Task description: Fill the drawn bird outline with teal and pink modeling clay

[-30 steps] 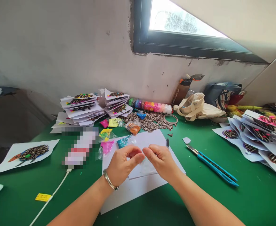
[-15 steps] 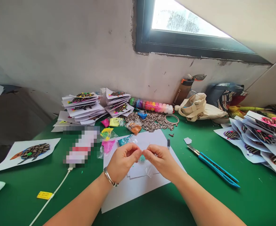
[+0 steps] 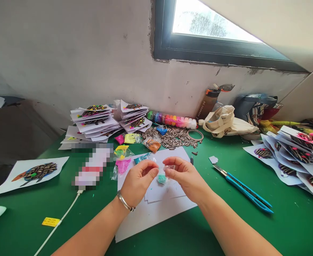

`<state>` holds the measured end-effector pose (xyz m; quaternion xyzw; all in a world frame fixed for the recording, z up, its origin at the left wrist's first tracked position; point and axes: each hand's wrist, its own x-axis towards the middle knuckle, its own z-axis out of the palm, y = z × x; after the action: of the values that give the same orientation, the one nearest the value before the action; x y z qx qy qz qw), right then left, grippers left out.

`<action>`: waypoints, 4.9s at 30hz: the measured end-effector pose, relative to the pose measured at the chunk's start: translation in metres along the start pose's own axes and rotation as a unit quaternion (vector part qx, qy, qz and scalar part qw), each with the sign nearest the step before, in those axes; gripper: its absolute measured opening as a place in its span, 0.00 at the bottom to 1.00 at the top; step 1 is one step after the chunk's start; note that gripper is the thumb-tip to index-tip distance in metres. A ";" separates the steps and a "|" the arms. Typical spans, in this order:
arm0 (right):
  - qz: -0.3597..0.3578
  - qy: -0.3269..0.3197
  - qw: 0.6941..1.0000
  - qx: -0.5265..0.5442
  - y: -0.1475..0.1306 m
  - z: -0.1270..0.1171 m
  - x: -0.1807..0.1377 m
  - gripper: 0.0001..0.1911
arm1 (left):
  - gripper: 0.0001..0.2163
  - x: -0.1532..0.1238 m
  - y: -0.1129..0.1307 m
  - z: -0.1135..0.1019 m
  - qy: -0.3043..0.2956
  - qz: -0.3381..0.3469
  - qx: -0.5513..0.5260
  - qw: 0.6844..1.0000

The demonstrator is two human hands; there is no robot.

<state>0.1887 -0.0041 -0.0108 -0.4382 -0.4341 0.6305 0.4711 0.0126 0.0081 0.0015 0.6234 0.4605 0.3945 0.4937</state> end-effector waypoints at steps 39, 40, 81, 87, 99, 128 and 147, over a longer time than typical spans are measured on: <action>-0.053 0.030 0.996 -0.069 -0.006 0.008 -0.004 0.07 | 0.17 0.001 -0.005 -0.012 0.133 0.099 0.156 0.974; -0.063 0.055 0.993 -0.086 -0.004 0.008 -0.003 0.08 | 0.16 -0.002 -0.004 -0.012 0.163 0.149 0.197 0.955; -0.072 0.026 0.997 0.029 -0.009 0.023 -0.014 0.09 | 0.07 -0.012 0.014 0.012 0.044 -0.014 -0.010 0.999; -0.009 0.022 0.990 0.139 -0.010 0.025 -0.011 0.10 | 0.05 -0.009 0.013 0.009 0.054 -0.015 -0.046 0.997; 0.001 0.003 0.989 0.147 -0.012 0.025 -0.011 0.15 | 0.08 -0.009 0.016 0.010 -0.045 -0.130 -0.316 0.939; -0.089 -0.002 0.996 -0.030 0.009 0.013 0.002 0.03 | 0.09 -0.006 0.002 0.002 -0.208 -0.250 -0.373 0.869; -0.249 -0.013 0.913 -0.323 0.001 0.012 -0.010 0.04 | 0.13 -0.006 0.001 0.007 -0.084 -0.217 -0.293 0.927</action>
<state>0.1788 -0.0158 -0.0079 -0.4354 -0.7155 0.3239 0.4399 0.0177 0.0010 0.0012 0.3661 0.4053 0.3411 0.7651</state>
